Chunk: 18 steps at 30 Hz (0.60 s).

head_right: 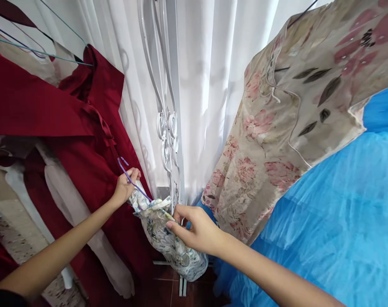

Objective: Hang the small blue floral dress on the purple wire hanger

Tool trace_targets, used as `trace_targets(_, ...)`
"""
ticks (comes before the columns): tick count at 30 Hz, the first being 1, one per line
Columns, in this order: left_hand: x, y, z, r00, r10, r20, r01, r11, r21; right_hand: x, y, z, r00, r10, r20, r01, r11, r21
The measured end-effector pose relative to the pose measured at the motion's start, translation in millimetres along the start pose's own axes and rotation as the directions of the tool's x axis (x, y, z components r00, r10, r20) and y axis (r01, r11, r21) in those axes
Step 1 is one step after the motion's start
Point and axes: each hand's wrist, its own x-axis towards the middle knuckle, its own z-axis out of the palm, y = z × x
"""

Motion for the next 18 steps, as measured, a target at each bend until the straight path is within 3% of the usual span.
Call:
trace_targets(6, 0.8, 24.1, -7.0, 0.968, -0.008, 0.251, 0.017, 0.999, -0.032, -10.4, 7.8, -38.4, 0.98, -0.057, 0.19, 0.094, 0.978, -0.189)
trace_targets(9, 2.8, 35.8, -11.1, 0.936, 0.017, 0.35, -0.003, 0.999, -0.042, -8.9, 8.8, -45.2, 0.97, -0.085, 0.227, 0.135, 0.967, -0.216)
trace_targets(11, 2.6, 43.1, -8.6, 0.933, 0.059, 0.355, -0.034, 0.997, -0.075, -5.0, 3.5, -43.8, 0.95, -0.166, 0.266, 0.227, 0.95, -0.216)
trace_targets(13, -0.4, 49.9, -1.7, 0.931, 0.115, 0.347, -0.067, 0.987, -0.147, 2.0, -6.4, -41.2, 0.876, -0.322, 0.358, 0.42, 0.874, -0.242)
trace_targets(15, -6.9, 56.1, 8.7, 0.909, 0.166, 0.383, -0.076, 0.968, -0.238, 12.5, -17.9, -39.6, 0.756, -0.465, 0.46, 0.628, 0.714, -0.31)
trace_targets(17, -15.7, 61.2, 20.8, 0.858, 0.207, 0.47, -0.066, 0.952, -0.298, 26.0, -27.1, -39.5, 0.672, -0.524, 0.523, 0.737, 0.54, -0.407)
trace_targets(18, -20.3, 63.2, 26.8, 0.825, 0.223, 0.519, -0.06, 0.948, -0.311, 33.5, -29.9, -39.6, 0.659, -0.531, 0.533, 0.752, 0.477, -0.454)
